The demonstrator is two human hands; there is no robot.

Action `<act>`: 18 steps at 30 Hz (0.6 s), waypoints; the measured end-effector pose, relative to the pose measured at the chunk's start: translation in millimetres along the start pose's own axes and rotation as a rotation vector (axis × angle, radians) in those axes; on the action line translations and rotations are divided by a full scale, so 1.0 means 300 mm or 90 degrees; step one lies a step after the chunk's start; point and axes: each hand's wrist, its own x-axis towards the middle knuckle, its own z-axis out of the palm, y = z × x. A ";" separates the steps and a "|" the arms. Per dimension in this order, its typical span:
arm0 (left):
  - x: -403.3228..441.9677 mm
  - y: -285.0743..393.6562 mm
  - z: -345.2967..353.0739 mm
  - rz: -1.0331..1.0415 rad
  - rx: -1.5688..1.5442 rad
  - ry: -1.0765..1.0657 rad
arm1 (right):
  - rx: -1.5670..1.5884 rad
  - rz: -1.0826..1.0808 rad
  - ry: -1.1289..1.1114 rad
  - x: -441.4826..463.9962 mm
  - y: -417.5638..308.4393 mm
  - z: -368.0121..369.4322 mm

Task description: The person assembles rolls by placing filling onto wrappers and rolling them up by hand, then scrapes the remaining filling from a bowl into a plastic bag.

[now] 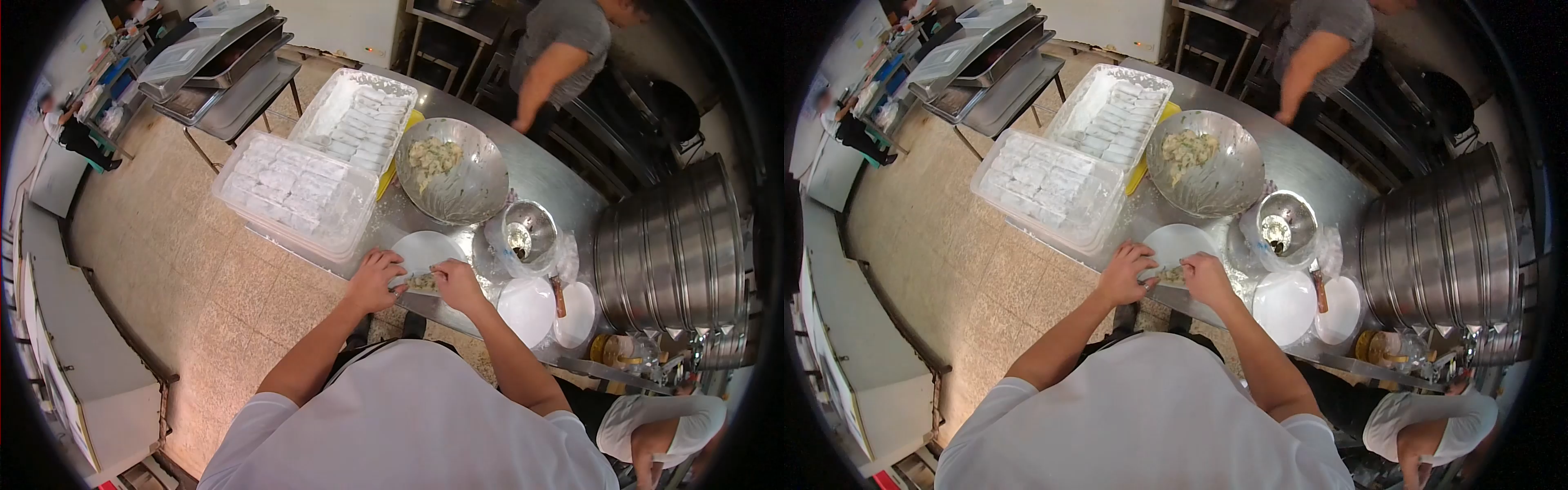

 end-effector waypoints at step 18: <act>0.002 -0.010 0.001 0.001 0.003 -0.013 | 0.241 -0.014 0.221 0.191 -0.320 -0.248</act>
